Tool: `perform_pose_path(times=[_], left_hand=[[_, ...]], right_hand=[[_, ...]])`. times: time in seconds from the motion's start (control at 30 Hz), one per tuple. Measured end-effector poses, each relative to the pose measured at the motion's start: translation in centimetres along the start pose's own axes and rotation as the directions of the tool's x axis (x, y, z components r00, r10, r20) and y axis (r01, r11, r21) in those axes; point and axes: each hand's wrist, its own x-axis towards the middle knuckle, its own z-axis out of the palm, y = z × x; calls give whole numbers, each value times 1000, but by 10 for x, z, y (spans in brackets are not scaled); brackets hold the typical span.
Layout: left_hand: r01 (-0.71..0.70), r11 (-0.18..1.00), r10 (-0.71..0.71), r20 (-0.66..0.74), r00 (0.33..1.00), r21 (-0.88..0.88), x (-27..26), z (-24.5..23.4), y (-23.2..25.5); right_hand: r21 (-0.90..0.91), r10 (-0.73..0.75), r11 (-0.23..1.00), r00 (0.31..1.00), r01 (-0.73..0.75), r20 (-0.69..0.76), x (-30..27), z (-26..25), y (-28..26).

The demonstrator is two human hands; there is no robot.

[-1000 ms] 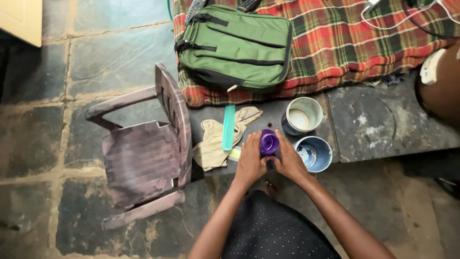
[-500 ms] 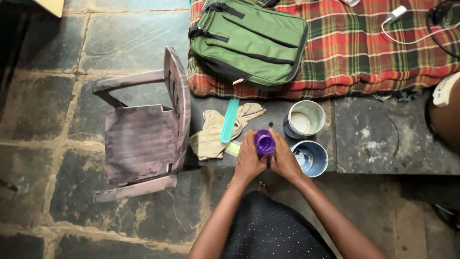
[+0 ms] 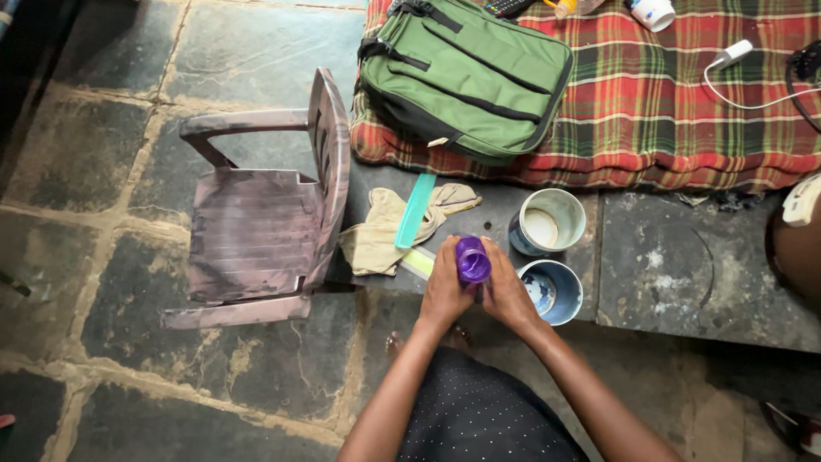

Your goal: The person picks up a plastic bag containing vegetables from a table, walks to a refrigerator, opens it, and places the bag inside. They then retrieve a purple bottle and a green thermos from the table and place them on a kitchen counter.

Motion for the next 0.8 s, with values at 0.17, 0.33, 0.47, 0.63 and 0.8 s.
perform_pose_path(times=[0.17, 0.33, 0.47, 0.63, 0.8], left_hand=[[-8, 1000, 8, -46, 999, 14, -4, -1, -1], [-26, 999, 27, -72, 997, 24, -11, -7, -3], [55, 999, -54, -41, 998, 1, -24, -20, -3], [127, 992, -127, -33, 991, -1, -51, -42, -3], [160, 987, -160, -24, 987, 4, -87, -73, 0]], right_hand=[[-13, -27, 1000, 1000, 27, 6, 2, 3, -1], [-44, -9, 999, 999, 11, 38, 1, 6, -6], [-31, -3, 1000, 996, 6, 86, -4, 11, -16], [-3, -23, 1000, 987, 24, 156, -21, 22, -33], [87, -114, 992, 962, 95, 249, -35, 30, -64]])
